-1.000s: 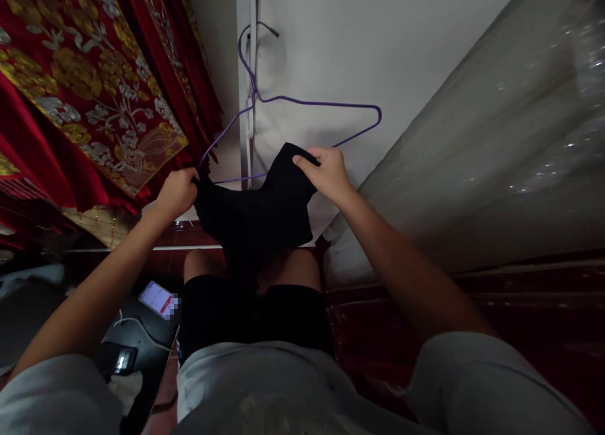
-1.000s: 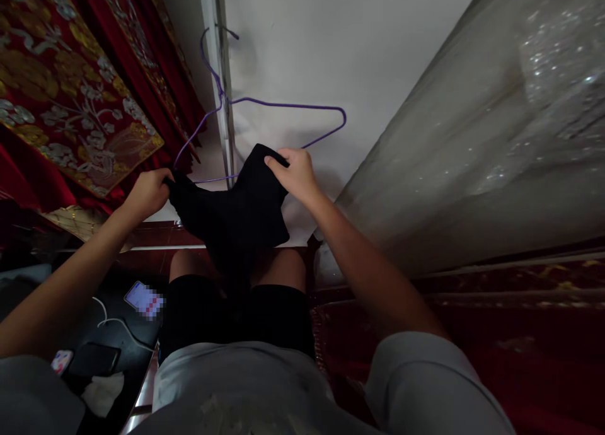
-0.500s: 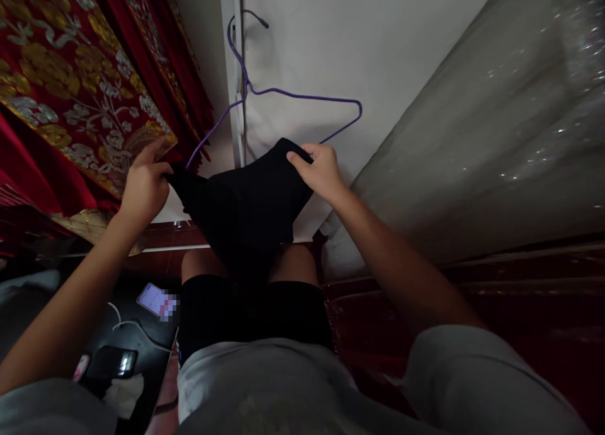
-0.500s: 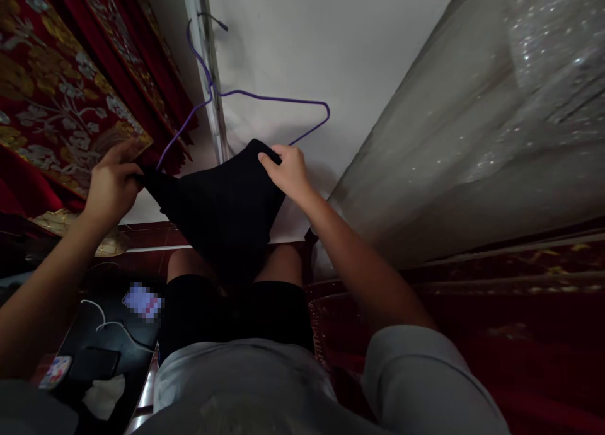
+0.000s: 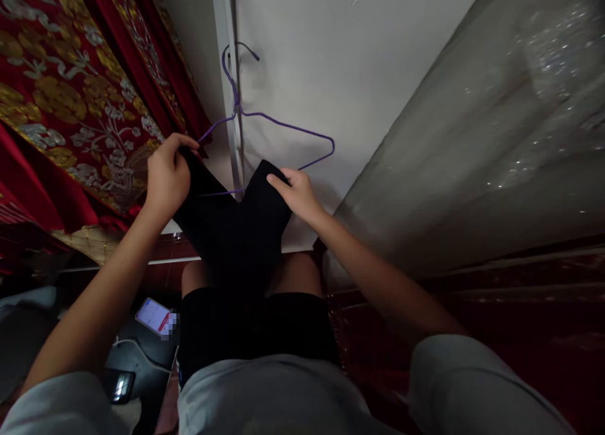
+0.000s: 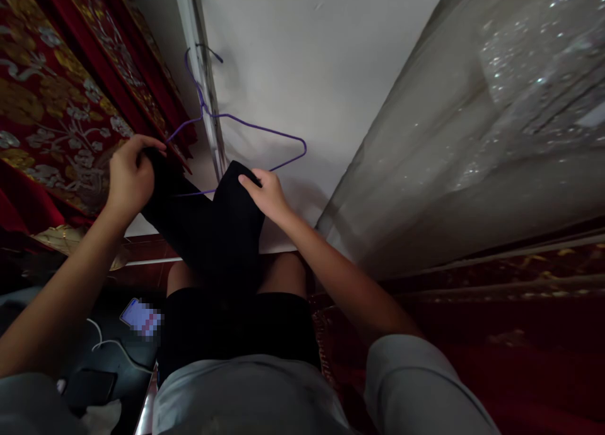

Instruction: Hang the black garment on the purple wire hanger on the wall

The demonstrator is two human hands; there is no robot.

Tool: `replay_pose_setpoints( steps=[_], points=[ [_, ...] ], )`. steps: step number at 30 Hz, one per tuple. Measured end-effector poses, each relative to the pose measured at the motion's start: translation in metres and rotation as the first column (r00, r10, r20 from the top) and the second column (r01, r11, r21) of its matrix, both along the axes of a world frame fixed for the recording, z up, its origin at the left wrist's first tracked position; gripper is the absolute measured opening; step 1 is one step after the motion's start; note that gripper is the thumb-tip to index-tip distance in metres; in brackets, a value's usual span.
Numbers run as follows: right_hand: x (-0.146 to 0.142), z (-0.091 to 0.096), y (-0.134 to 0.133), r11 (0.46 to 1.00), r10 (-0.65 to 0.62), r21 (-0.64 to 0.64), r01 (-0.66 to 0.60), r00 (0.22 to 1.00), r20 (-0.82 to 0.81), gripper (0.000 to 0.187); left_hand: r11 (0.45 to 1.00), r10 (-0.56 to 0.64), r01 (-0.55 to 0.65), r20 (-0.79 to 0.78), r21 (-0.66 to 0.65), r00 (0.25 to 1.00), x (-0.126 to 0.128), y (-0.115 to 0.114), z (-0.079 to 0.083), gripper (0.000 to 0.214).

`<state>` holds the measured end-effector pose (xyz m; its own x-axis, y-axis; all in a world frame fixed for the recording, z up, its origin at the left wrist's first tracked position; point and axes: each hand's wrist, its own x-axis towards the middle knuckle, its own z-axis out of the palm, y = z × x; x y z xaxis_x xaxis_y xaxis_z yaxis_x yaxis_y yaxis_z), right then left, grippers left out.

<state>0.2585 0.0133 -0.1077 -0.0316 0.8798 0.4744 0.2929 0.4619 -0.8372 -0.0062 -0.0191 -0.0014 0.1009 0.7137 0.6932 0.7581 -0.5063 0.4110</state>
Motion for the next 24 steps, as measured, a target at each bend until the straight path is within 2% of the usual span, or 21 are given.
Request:
replay_pose_setpoints(
  steps=[3,6,8,12,15,17,19,21,23,24],
  points=[
    [-0.002,0.0,-0.004,0.999,0.004,0.042,-0.003,1.0,-0.025,0.045,1.0,-0.013,0.013,-0.023,-0.014,1.0,0.005,0.016,-0.002,0.034],
    [0.007,0.005,-0.013,0.986,-0.023,0.167,0.022,1.0,0.001,0.034,1.0,-0.004,-0.001,-0.146,-0.031,0.989,-0.004,0.028,-0.005,0.03],
    [0.019,0.013,-0.02,0.955,-0.137,0.268,0.13,0.991,0.007,0.033,0.999,0.031,-0.038,-0.225,-0.026,0.974,-0.013,0.034,-0.004,0.028],
    [0.052,0.036,-0.027,0.839,-0.388,0.385,0.385,0.919,-0.075,0.041,0.995,0.058,-0.079,-0.275,-0.066,0.96,-0.024,0.04,0.003,0.022],
    [0.073,0.052,-0.022,0.817,-0.423,0.385,0.431,0.9,-0.108,0.039,0.99,0.023,-0.062,-0.286,-0.128,0.958,-0.024,0.04,0.01,0.025],
    [0.084,0.06,-0.017,0.842,-0.411,0.343,0.416,0.907,-0.092,0.037,0.989,0.007,-0.049,-0.283,-0.14,0.959,-0.024,0.039,0.012,0.027],
    [0.092,0.064,-0.013,0.909,-0.353,0.226,0.351,0.935,-0.029,0.044,0.989,0.007,-0.046,-0.269,-0.139,0.963,-0.028,0.037,0.012,0.025],
    [0.095,0.068,-0.01,0.984,-0.174,0.035,0.174,0.985,0.014,0.053,0.991,0.032,-0.062,-0.236,-0.122,0.971,-0.033,0.038,0.01,0.024],
    [0.088,0.07,-0.008,0.994,0.043,-0.098,-0.045,0.999,-0.021,0.059,0.991,0.039,-0.057,-0.155,-0.117,0.987,-0.038,0.043,0.004,0.027],
    [0.082,0.071,-0.007,0.994,0.072,-0.083,-0.073,0.997,-0.012,0.062,0.991,0.017,-0.03,-0.105,-0.127,0.994,-0.039,0.048,0.0,0.028]
  ],
)
